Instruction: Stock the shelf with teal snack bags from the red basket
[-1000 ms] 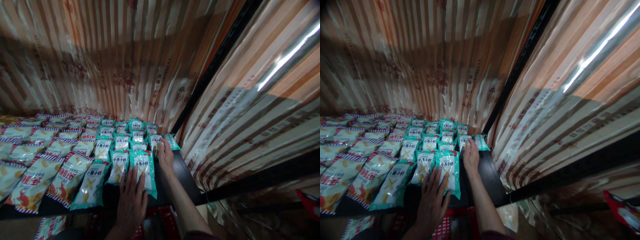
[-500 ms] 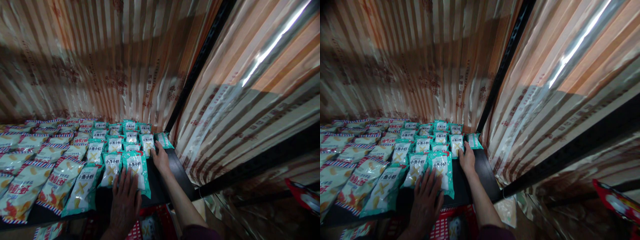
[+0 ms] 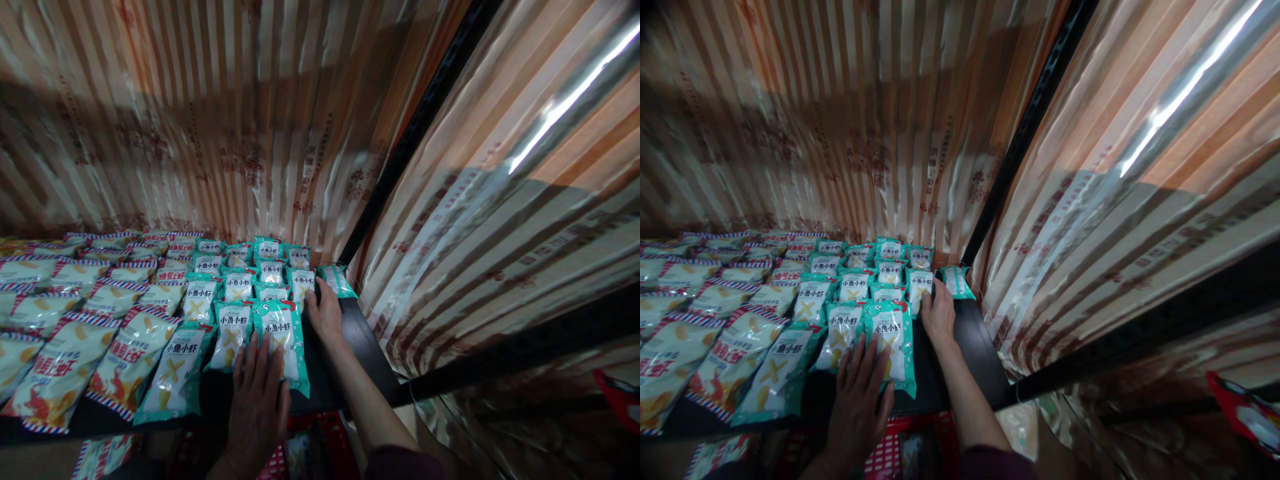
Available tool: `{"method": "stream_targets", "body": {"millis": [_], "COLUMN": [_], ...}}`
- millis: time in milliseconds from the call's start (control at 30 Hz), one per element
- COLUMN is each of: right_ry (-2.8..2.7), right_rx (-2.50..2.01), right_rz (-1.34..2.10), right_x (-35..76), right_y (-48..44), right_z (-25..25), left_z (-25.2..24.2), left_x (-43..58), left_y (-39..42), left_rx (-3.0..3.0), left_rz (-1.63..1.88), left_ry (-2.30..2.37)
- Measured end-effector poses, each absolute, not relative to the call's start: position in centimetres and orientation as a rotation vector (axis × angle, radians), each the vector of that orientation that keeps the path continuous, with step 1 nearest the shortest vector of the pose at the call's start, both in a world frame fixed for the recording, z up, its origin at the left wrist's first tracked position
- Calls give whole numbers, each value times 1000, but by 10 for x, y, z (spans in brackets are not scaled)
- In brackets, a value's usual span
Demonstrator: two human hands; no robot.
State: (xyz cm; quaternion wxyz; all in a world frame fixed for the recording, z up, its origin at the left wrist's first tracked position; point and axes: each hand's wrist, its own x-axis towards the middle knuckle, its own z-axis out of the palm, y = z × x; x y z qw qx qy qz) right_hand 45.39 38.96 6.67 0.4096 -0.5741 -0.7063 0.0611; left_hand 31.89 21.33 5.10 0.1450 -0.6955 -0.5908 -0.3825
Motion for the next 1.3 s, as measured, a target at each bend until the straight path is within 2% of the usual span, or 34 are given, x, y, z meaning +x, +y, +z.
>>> {"method": "stream_targets", "body": {"millis": [467,667,900,1100,1233,1300], "right_ry": [-1916,-1858,-1673,-1836,-1890,-1885], "right_rx": [-1515,-1474,-1352,-1115,-1051,-1078], "right_rz": [398,343,251,216,310,422], "right_x": [446,448,465,469,464,461], "right_y": [461,452,356,253,209,191], "right_z": [102,107,106,103,110,98], "left_z": [50,50,48,47,40,32], "left_x": [318,319,318,313,317,323], "left_y": [215,214,211,202,175,155], "left_rx": [-2017,-2022,-2034,-2038,-2183,-2307], "left_rz": [-1113,-1074,-1138,-1266,-1427,-1496], "left_ry": [-1696,-1744,-1762,-1601,-1378,-1374]}}
